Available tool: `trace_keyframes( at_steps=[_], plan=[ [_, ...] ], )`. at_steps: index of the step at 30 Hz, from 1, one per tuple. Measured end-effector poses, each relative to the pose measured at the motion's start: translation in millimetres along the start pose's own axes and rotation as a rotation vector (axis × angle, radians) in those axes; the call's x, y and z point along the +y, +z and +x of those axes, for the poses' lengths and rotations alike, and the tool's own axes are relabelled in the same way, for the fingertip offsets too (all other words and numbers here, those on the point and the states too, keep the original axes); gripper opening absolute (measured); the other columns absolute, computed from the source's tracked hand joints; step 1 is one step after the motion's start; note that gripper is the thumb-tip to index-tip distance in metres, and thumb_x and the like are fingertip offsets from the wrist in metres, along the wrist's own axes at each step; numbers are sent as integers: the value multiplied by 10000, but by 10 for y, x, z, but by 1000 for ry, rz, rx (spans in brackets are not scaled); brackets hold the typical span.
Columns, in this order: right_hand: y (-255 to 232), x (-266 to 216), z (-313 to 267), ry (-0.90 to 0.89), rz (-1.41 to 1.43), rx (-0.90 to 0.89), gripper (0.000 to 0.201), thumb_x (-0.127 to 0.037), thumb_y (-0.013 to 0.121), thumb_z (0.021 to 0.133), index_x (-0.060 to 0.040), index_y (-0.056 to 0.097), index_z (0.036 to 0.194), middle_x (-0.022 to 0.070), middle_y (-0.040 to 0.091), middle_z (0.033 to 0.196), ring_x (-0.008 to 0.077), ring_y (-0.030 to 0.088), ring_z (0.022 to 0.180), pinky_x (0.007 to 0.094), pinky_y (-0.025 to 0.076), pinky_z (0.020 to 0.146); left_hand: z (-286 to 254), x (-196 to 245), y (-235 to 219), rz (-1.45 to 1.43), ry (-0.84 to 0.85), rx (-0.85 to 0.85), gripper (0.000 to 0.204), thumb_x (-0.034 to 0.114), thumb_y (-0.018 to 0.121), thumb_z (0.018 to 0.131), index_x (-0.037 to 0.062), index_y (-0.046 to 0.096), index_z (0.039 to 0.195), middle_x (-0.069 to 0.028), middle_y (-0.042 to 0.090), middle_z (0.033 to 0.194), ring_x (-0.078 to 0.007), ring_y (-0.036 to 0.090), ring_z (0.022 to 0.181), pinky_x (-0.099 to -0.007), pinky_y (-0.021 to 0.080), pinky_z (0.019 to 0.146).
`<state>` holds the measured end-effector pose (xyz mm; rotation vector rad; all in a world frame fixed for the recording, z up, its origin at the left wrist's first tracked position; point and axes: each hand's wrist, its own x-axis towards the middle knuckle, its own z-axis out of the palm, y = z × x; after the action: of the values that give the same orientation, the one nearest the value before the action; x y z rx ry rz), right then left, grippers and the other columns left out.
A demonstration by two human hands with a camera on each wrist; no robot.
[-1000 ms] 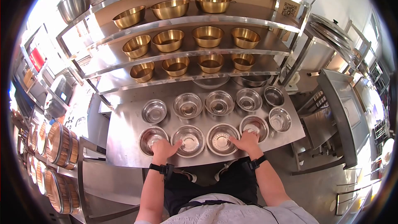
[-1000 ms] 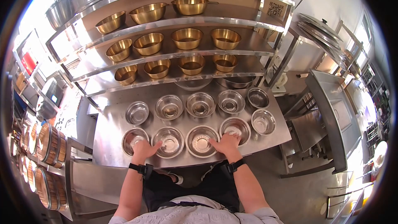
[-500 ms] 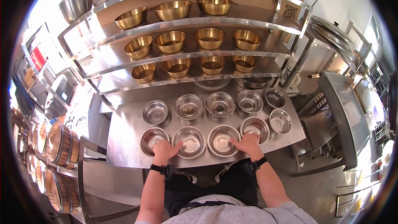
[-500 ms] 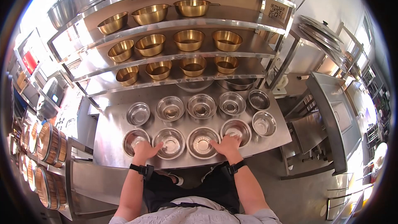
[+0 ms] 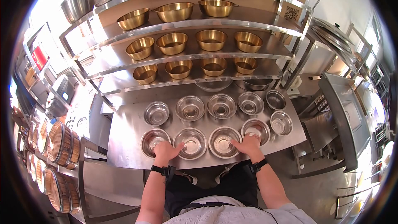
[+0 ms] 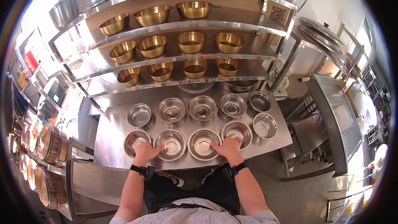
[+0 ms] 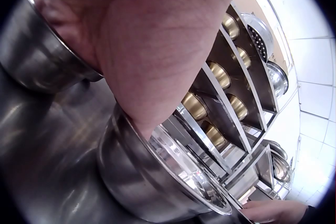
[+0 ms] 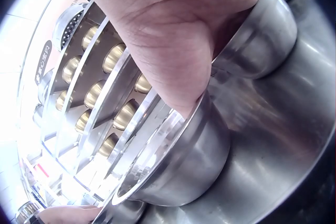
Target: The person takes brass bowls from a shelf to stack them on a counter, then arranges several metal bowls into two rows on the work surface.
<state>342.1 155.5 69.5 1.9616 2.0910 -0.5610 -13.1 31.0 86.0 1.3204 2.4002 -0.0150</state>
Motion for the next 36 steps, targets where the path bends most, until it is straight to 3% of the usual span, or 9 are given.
trace_keyframes(
  at_steps=[5,8,17,23,26,29,36],
  plan=[
    [81,25,35,-5,14,86,1202,-847,587,810,161,495,1458,395,524,1476,523,429,1462,532,282,1230,-4,-9,4,-2,17,31,1018,859,584,826,-115,762,1066,-326,747,1077,-446,734,1076,-479,575,930],
    [103,32,50,-4,2,92,1200,-846,588,810,161,497,1457,386,531,1474,520,438,1454,533,286,1226,-15,1,-1,-9,-1,12,973,837,577,838,-83,776,1083,-299,755,1088,-441,727,1087,-501,537,972],
    [84,20,32,5,11,71,1191,-840,574,829,160,484,1470,405,489,1504,528,387,1492,533,259,1247,-12,-13,12,-15,9,28,970,840,583,831,-81,780,1062,-298,757,1072,-443,728,1079,-497,542,966],
    [150,52,83,-3,-5,101,1182,-840,581,825,155,501,1458,398,522,1475,528,421,1465,536,287,1226,-6,-19,18,-14,15,28,974,844,586,826,-84,783,1049,-303,756,1062,-447,727,1078,-499,551,961],
    [41,28,25,-15,29,13,1225,-854,557,840,168,426,1503,434,431,1531,536,341,1513,557,225,1248,5,-29,40,-10,18,36,978,848,583,825,-82,784,1049,-304,756,1060,-443,728,1080,-495,553,959],
    [55,36,39,-16,28,22,1224,-857,560,837,168,437,1495,426,444,1527,539,347,1509,558,227,1248,40,-52,71,10,46,49,1026,876,570,819,-111,773,1018,-314,756,1022,-432,745,1037,-477,576,911],
    [80,43,56,-21,13,55,1194,-856,569,827,157,497,1455,401,501,1491,536,384,1485,560,264,1232,11,-16,11,15,21,3,979,851,561,838,-73,785,1072,-291,759,1084,-430,727,1096,-479,545,974]
  ],
)
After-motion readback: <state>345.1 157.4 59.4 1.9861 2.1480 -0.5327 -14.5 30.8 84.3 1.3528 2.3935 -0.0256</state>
